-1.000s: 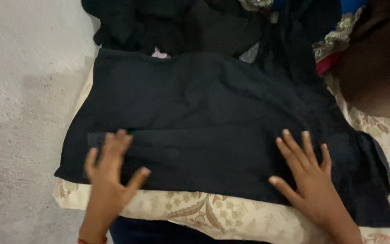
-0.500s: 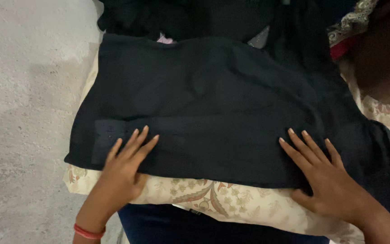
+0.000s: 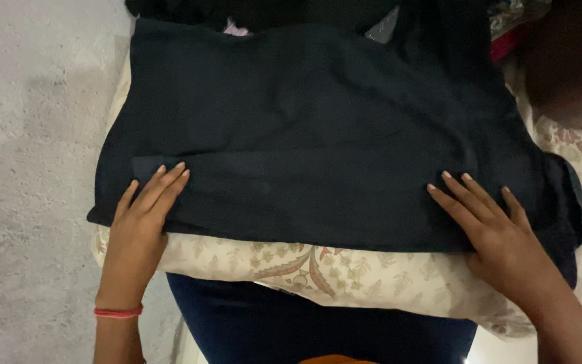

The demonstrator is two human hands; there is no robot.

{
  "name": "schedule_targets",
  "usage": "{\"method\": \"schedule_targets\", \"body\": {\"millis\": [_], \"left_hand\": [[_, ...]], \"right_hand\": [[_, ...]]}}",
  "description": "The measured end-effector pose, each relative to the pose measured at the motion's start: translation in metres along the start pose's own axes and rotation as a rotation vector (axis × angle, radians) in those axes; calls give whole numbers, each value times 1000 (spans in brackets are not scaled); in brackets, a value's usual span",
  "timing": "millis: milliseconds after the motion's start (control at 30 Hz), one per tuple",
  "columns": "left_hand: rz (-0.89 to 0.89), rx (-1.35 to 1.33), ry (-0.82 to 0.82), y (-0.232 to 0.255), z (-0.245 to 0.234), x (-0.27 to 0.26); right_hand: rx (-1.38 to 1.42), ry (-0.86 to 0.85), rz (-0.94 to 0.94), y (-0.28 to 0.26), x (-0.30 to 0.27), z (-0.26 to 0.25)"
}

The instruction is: The person folds a black shirt and a pair of black trousers on a floral bedspread before placing the shirt into a suitcase.

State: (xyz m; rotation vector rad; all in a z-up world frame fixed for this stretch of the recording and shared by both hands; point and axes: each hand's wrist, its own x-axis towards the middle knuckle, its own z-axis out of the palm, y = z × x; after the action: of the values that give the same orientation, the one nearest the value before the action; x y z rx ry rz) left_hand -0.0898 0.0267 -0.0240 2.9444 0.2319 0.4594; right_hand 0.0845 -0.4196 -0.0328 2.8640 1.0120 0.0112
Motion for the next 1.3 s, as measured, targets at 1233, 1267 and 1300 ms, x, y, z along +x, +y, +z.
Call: {"method": "schedule_targets", "body": {"millis": [1233, 1267, 1300], "left_hand": [[-285, 248, -900, -33, 7, -41], [-213, 220, -821, -20, 2, -37], [-141, 190, -738, -5, -1, -31]], "right_hand": [[-365, -852, 88, 27, -19, 40], [-291, -849, 104, 28, -16, 36], [-220, -843, 121, 29, -13, 31]]}}
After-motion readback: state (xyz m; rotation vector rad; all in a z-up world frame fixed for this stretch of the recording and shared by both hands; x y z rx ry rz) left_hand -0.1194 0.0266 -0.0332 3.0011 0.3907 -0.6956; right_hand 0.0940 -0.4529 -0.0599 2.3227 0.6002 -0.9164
